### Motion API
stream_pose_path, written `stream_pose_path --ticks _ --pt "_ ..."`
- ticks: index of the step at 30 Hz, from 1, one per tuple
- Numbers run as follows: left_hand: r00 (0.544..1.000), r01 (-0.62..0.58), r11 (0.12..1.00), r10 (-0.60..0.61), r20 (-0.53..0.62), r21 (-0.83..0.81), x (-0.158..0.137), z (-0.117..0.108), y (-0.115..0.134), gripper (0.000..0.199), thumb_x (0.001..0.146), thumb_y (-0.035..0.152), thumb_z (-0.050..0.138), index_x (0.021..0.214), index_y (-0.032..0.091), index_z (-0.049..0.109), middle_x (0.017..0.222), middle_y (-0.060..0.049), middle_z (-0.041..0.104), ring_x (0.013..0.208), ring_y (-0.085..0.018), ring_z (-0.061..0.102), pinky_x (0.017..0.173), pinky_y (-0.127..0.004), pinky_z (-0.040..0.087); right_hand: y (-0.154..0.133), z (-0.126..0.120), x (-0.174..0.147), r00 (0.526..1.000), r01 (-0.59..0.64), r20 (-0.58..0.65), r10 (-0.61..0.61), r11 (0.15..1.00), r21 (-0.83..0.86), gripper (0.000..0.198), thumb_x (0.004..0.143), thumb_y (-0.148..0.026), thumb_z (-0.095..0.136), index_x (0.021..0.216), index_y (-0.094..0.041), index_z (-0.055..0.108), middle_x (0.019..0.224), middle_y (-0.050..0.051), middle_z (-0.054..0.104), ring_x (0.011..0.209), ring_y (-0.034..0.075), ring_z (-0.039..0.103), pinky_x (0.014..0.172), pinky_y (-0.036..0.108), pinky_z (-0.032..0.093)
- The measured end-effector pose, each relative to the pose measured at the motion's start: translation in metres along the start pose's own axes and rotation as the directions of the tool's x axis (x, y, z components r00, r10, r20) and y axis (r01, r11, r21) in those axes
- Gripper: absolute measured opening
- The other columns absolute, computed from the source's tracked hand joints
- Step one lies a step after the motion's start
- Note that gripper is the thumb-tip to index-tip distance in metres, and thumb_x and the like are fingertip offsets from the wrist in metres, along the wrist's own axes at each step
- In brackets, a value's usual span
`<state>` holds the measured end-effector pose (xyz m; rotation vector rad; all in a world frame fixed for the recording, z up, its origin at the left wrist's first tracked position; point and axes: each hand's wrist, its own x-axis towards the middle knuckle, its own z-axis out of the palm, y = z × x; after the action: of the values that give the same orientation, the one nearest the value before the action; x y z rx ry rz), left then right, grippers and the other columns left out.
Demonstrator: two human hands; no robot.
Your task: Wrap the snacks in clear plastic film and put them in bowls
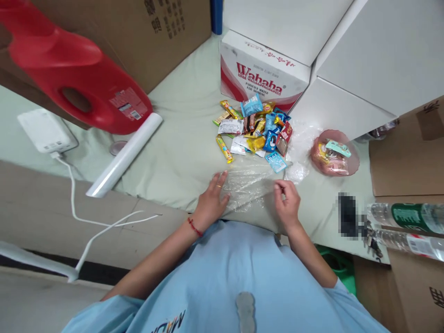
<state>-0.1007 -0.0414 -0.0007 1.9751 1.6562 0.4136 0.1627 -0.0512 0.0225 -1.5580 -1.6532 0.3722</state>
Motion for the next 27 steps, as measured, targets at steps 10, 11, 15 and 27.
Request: stream_pose_path --ticks 10,11,15,27 --pt "0.980 0.193 0.964 -0.199 -0.013 -0.182 0.014 -0.037 -0.044 0.071 0.097 0.045 0.053 0.160 0.017 0.037 0.156 -0.011 0.055 0.137 -0.029 0.059 0.115 -0.043 0.049 0.037 -0.019 -0.054 0.717 0.441 0.654 -0.240 0.883 -0.160 0.062 0.105 -0.037 0.055 0.162 -0.025 0.036 0.168 0.013 0.035 0.156 0.030 0.032 0.123 0.057 0.038" --pt "0.979 0.196 0.965 -0.203 -0.021 -0.174 0.015 -0.043 -0.046 0.069 0.096 0.046 0.055 0.157 0.018 0.042 0.151 -0.011 0.059 0.131 -0.029 0.063 0.113 -0.043 0.051 0.039 -0.022 -0.057 0.718 0.442 0.656 -0.235 0.881 -0.169 0.062 0.104 -0.037 0.055 0.162 -0.026 0.036 0.168 0.012 0.035 0.156 0.030 0.032 0.124 0.057 0.037" --pt "0.942 0.242 0.969 -0.223 -0.253 0.046 0.016 -0.055 -0.023 0.053 0.091 0.038 0.062 0.140 0.018 0.062 0.149 -0.017 0.056 0.115 -0.032 0.069 0.096 -0.046 0.058 0.036 -0.021 -0.063 0.743 0.430 0.633 -0.217 0.880 -0.202 0.057 0.104 -0.036 0.057 0.158 -0.025 0.045 0.167 0.012 0.038 0.155 0.030 0.036 0.124 0.057 0.036" --pt "0.979 -0.164 0.945 0.192 -0.074 0.284 0.022 0.003 -0.014 0.054 0.106 0.043 0.039 0.157 0.026 0.046 0.168 -0.013 0.036 0.157 -0.032 0.031 0.125 -0.067 0.010 0.038 -0.056 -0.111 0.827 0.320 0.510 -0.236 0.944 -0.083 0.050 0.103 -0.025 0.057 0.153 -0.027 0.052 0.149 0.012 0.061 0.140 0.028 0.056 0.113 0.055 0.051"
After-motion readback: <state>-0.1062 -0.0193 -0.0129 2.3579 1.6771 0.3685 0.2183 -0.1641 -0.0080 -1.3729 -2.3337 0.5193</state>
